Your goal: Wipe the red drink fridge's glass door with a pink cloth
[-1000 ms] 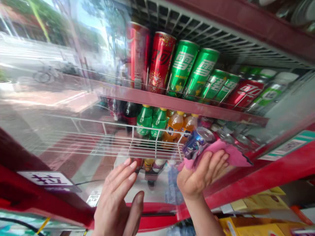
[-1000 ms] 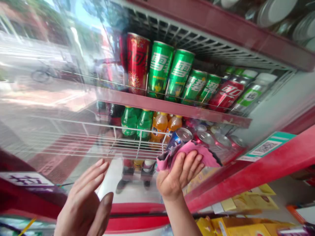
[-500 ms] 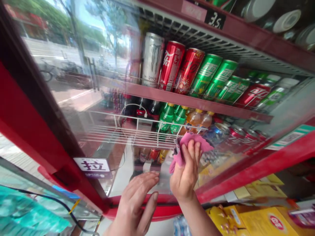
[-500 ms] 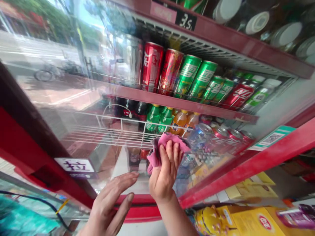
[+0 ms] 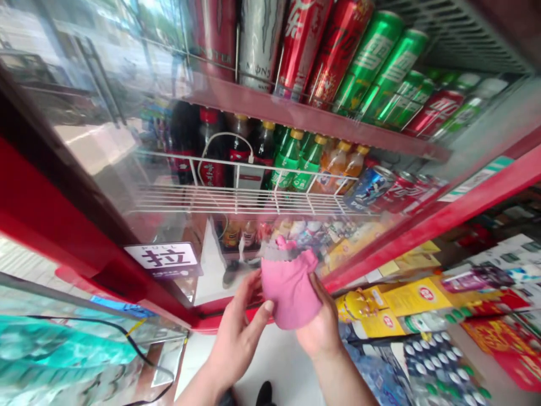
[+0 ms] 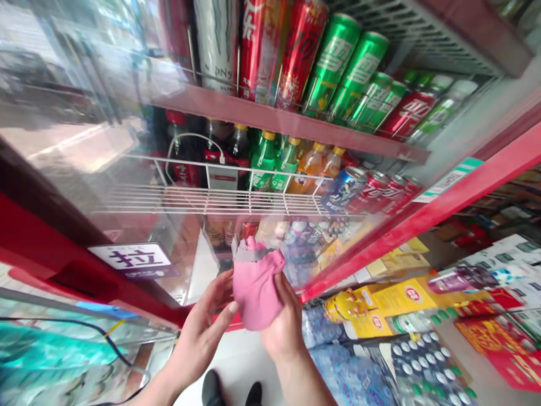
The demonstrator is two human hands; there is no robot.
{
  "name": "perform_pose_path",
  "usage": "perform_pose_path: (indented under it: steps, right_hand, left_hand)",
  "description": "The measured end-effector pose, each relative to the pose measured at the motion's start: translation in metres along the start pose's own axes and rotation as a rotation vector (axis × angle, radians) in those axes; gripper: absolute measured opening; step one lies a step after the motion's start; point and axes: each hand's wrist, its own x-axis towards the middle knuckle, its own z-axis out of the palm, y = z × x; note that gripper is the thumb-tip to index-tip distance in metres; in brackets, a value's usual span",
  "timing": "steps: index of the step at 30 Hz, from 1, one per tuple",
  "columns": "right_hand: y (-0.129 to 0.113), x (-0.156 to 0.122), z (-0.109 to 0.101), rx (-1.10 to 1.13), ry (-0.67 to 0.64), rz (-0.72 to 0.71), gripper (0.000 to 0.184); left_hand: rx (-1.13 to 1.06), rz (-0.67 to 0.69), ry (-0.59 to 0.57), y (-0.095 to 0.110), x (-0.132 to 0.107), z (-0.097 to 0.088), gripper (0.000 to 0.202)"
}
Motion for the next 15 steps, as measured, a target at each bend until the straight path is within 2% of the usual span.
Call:
perform_pose_path:
  steps: [3,5,7,10,13,15]
  right_hand:
    - [-0.004,-0.02,0.001,0.465,-0.042,0.292,0.062]
    - [-0.001,-0.038,-0.005,0.63,-0.022,0.365,0.06]
    - [0.011,-0.059,-0.017,0.7,0.001,0.391,0.06]
    - [0.041,-0.101,-0.044,0.688,0.043,0.442,0.055]
    - [0.074,-0.15,-0.074,0.44,0.185,0.418,0.041]
    - [0.089,-0.178,-0.09,0.315,0.198,0.41,0.043]
  left_hand:
    - [-0.247,-0.21,-0.002,0.0,-0.012,0.008,0.07]
    - [-0.37,-0.366,-0.018,-0.002,-0.025,0.014,0.075]
    - [-0.405,-0.462,-0.063,-0.004,-0.042,0.021,0.075]
    - [-0.356,-0.512,-0.112,-0.012,-0.074,0.035,0.067]
    - [-0.288,-0.565,-0.118,-0.03,-0.108,0.048,0.068]
    - [-0.217,-0.586,-0.096,-0.047,-0.13,0.052,0.072]
